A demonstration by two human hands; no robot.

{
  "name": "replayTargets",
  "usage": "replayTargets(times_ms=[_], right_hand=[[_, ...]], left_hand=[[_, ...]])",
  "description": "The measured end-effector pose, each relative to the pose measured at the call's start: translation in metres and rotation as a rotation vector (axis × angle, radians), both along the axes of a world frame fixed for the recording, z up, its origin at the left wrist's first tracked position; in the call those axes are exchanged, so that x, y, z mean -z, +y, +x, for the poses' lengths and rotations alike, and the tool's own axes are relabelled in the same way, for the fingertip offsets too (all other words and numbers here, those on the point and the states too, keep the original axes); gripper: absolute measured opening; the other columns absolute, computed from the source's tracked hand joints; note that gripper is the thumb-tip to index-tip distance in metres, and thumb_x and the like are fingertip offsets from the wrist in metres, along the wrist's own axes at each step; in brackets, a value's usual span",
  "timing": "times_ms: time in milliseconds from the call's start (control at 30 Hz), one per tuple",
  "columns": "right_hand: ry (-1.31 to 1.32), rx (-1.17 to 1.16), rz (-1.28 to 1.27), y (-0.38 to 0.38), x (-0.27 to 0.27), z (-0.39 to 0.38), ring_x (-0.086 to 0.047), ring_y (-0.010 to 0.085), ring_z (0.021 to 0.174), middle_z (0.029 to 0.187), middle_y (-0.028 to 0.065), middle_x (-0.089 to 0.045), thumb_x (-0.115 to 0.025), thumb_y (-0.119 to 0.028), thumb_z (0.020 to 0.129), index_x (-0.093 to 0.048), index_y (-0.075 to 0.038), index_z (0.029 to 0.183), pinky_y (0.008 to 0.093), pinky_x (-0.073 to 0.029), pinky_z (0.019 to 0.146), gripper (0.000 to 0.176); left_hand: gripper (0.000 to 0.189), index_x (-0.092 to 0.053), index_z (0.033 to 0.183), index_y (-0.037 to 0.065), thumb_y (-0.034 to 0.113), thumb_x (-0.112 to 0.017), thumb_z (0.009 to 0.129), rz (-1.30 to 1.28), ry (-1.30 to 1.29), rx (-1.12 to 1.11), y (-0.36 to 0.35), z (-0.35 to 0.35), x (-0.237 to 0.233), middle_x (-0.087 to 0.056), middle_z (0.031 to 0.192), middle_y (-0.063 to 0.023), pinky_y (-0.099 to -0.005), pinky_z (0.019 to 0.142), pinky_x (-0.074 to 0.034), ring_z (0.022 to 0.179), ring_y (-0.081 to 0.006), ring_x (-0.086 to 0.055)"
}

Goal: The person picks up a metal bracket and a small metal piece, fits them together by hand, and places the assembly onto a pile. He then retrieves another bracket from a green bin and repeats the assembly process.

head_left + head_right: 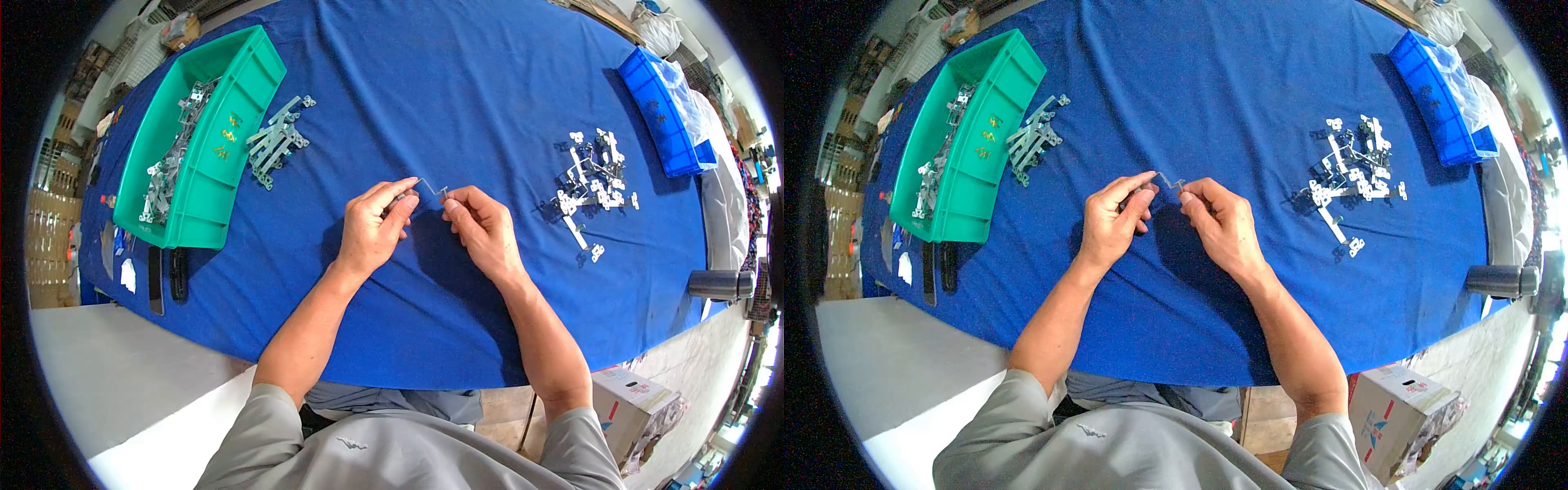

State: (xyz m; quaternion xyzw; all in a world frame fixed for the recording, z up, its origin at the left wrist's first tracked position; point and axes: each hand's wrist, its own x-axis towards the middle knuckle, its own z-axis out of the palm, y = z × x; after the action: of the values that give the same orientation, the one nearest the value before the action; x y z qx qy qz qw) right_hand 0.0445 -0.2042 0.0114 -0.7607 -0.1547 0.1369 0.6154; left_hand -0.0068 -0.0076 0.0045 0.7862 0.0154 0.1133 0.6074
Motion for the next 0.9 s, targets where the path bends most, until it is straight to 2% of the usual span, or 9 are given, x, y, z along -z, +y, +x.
replayTargets(times_ms=[100, 167, 267, 367, 500, 600, 667, 767, 900], right_hand=[[0.014, -0.002, -0.026, -0.001, 0.000, 0.001, -0.061, 0.0094, 0.068, 0.076, 0.0052, -0.068, -0.065, -0.020, 0.102, -0.069, 0.001, 0.102, 0.0288, -0.048, 0.060, 0.022], [0.016, -0.004, -0.074, -0.003, -0.001, 0.002, -0.061, 0.0096, 0.067, 0.076, 0.0055, -0.068, -0.067, -0.019, 0.101, -0.069, 0.001, 0.102, 0.0292, -0.048, 0.060, 0.021], [-0.140, 0.034, -0.113, -0.002, 0.006, 0.001, -0.061, 0.0101, 0.066, 0.075, 0.0059, -0.067, -0.070, -0.017, 0.099, -0.069, 0.002, 0.101, 0.0303, -0.048, 0.060, 0.019], [-0.087, 0.048, -0.119, -0.001, 0.002, 0.001, -0.061, 0.0104, 0.067, 0.076, 0.0058, -0.067, -0.072, -0.014, 0.097, -0.068, 0.001, 0.102, 0.0302, -0.049, 0.060, 0.016], [-0.011, 0.060, 0.022, 0.001, 0.001, 0.000, -0.062, 0.0105, 0.068, 0.079, 0.0058, -0.068, -0.071, -0.013, 0.098, -0.068, 0.000, 0.103, 0.0287, -0.050, 0.061, 0.015], [-0.037, 0.035, 0.020, 0.002, 0.001, 0.000, -0.061, 0.0103, 0.069, 0.083, 0.0056, -0.068, -0.070, -0.013, 0.098, -0.067, -0.001, 0.106, 0.0280, -0.050, 0.060, 0.014], [-0.026, -0.013, -0.031, -0.002, 0.003, 0.002, -0.060, 0.0102, 0.068, 0.085, 0.0053, -0.067, -0.069, -0.013, 0.099, -0.066, -0.001, 0.107, 0.0283, -0.049, 0.059, 0.015], [-0.300, 0.022, -0.081, -0.002, 0.019, 0.005, -0.057, 0.0101, 0.066, 0.085, 0.0044, -0.064, -0.068, -0.013, 0.100, -0.065, -0.002, 0.109, 0.0285, -0.047, 0.058, 0.015], [-0.014, 0.117, 0.163, -0.002, 0.007, 0.003, -0.054, 0.0082, 0.065, 0.085, 0.0027, -0.063, -0.064, -0.016, 0.104, -0.065, -0.002, 0.104, 0.0266, -0.045, 0.057, 0.014]], left_hand=[[0.028, -0.072, 0.125, -0.001, 0.012, -0.069, 0.100, 0.030, 0.022, 0.004, 0.001, -0.001, -0.004, -0.074, 0.104, -0.0083, -0.0225, 0.059, -0.055, 0.072, -0.0074, -0.064], [0.028, -0.073, 0.124, 0.000, 0.010, -0.070, 0.098, 0.122, -0.090, 0.006, 0.002, 0.000, -0.003, -0.074, 0.105, -0.0084, -0.0239, 0.064, -0.055, 0.075, -0.0093, -0.065], [0.029, -0.074, 0.123, 0.001, 0.007, -0.073, 0.094, 0.189, -0.225, -0.007, 0.003, 0.002, 0.002, -0.074, 0.107, -0.0091, -0.0258, 0.073, -0.055, 0.083, -0.0122, -0.067], [0.030, -0.075, 0.122, 0.003, 0.005, -0.075, 0.092, 0.249, -0.247, -0.028, 0.000, 0.001, -0.002, -0.075, 0.109, -0.0109, -0.0289, 0.080, -0.055, 0.091, -0.0171, -0.069], [0.031, -0.076, 0.119, 0.004, 0.003, -0.077, 0.088, 0.385, -0.340, -0.029, 0.000, 0.002, -0.005, -0.075, 0.110, -0.0128, -0.0339, 0.085, -0.055, 0.096, -0.0243, -0.070], [0.032, -0.076, 0.118, 0.004, 0.002, -0.077, 0.086, 0.417, -0.327, -0.001, -0.001, 0.001, -0.008, -0.075, 0.111, -0.0137, -0.0367, 0.087, -0.056, 0.098, -0.0286, -0.070], [0.032, -0.076, 0.117, 0.004, 0.001, -0.077, 0.085, 0.428, -0.354, 0.019, -0.001, 0.002, -0.007, -0.075, 0.110, -0.0136, -0.0368, 0.086, -0.056, 0.097, -0.0283, -0.070], [0.033, -0.076, 0.117, 0.003, 0.000, -0.077, 0.084, 0.422, -0.366, 0.031, -0.001, 0.002, -0.007, -0.075, 0.110, -0.0142, -0.0371, 0.087, -0.056, 0.097, -0.0290, -0.070], [0.031, -0.075, 0.118, 0.002, 0.001, -0.076, 0.088, 0.423, -0.442, 0.035, -0.001, 0.005, -0.003, -0.075, 0.106, -0.0131, -0.0341, 0.078, -0.057, 0.086, -0.0235, -0.071]])
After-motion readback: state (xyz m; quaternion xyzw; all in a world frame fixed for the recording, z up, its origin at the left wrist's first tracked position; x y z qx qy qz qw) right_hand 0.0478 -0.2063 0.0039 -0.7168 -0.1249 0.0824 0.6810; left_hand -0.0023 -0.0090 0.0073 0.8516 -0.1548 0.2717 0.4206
